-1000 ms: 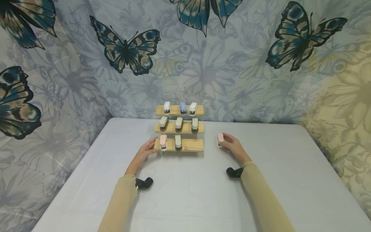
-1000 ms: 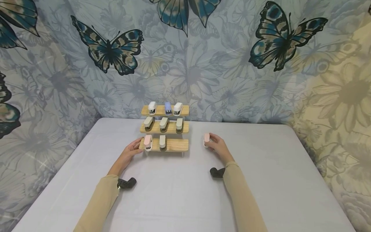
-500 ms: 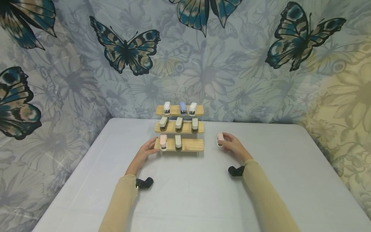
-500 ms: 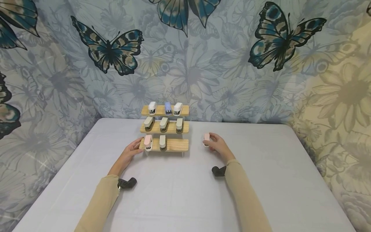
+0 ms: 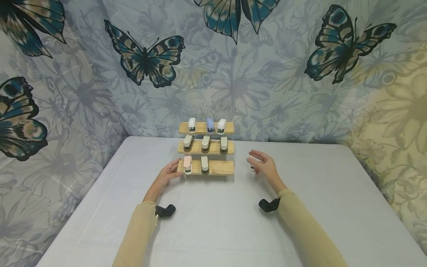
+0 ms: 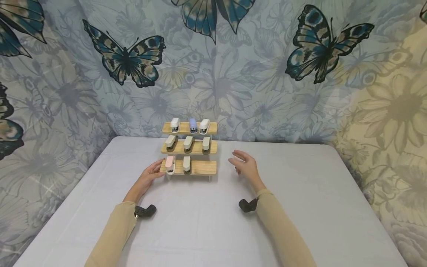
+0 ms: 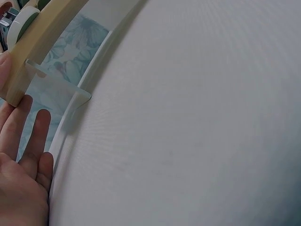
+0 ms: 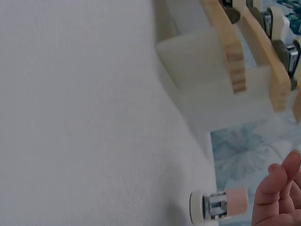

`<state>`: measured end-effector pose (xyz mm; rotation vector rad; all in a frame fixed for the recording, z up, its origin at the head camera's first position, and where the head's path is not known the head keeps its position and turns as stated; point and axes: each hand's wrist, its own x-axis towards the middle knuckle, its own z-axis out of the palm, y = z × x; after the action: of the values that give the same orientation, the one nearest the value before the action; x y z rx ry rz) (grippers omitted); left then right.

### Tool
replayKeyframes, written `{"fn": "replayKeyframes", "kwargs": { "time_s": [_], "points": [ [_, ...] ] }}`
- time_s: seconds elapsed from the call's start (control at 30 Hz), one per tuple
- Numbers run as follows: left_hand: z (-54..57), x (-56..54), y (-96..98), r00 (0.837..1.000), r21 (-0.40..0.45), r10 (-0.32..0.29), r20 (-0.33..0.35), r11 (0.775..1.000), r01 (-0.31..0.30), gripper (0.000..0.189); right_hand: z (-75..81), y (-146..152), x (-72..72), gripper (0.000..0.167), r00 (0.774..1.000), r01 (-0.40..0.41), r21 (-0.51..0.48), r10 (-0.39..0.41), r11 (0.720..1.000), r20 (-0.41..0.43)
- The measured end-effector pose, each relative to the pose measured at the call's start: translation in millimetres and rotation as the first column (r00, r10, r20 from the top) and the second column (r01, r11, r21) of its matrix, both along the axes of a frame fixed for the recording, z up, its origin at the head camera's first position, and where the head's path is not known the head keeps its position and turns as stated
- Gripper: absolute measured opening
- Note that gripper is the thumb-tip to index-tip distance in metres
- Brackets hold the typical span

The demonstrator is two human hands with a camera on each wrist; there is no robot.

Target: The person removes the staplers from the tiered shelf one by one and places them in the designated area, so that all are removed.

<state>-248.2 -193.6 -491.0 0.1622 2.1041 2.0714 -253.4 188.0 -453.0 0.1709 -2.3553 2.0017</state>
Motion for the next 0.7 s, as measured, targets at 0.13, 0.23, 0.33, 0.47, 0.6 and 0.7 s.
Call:
{"fn": "replayKeyframes", "kwargs": {
  "time_s": [0.13,0.23,0.33,0.47,0.6,0.7],
  "points": [
    [-0.8,0.8,0.1,1.0,-0.013,-0.007,-0.012,1.0,0.007,0.067,-0.5,-10,7.5,0.045,0.999,-0.024,-0.021,0.023,1.0,-0.034],
    [-1.2,1.1,-0.1,1.0,-0.013,-0.009,-0.012,1.0,0.009,0.067,1.0,-18,13.4,0.032,0.993,-0.088,-0.028,0.085,0.996,-0.083],
    [-1.0,1.5,-0.5,1.0,-0.018,-0.013,-0.013,1.0,0.013,0.069,5.4,-26,19.4,0.026,0.975,-0.194,-0.038,0.188,0.98,-0.116],
    [-0.5,1.5,-0.2,1.0,-0.016,-0.012,-0.008,1.0,0.012,0.07,17.7,-36,28.7,0.034,0.941,-0.331,-0.047,0.326,0.943,-0.086],
    [-0.7,1.4,0.0,1.0,-0.009,-0.012,-0.01,1.0,0.012,0.07,29.8,-45,35.9,0.05,0.914,-0.407,-0.025,0.407,0.913,-0.003],
    [-0.5,1.3,0.4,1.0,-0.012,-0.004,0.004,1.0,0.004,0.069,25.9,-50,34.1,0.058,0.906,-0.421,-0.005,0.42,0.907,0.046]
  ]
}}
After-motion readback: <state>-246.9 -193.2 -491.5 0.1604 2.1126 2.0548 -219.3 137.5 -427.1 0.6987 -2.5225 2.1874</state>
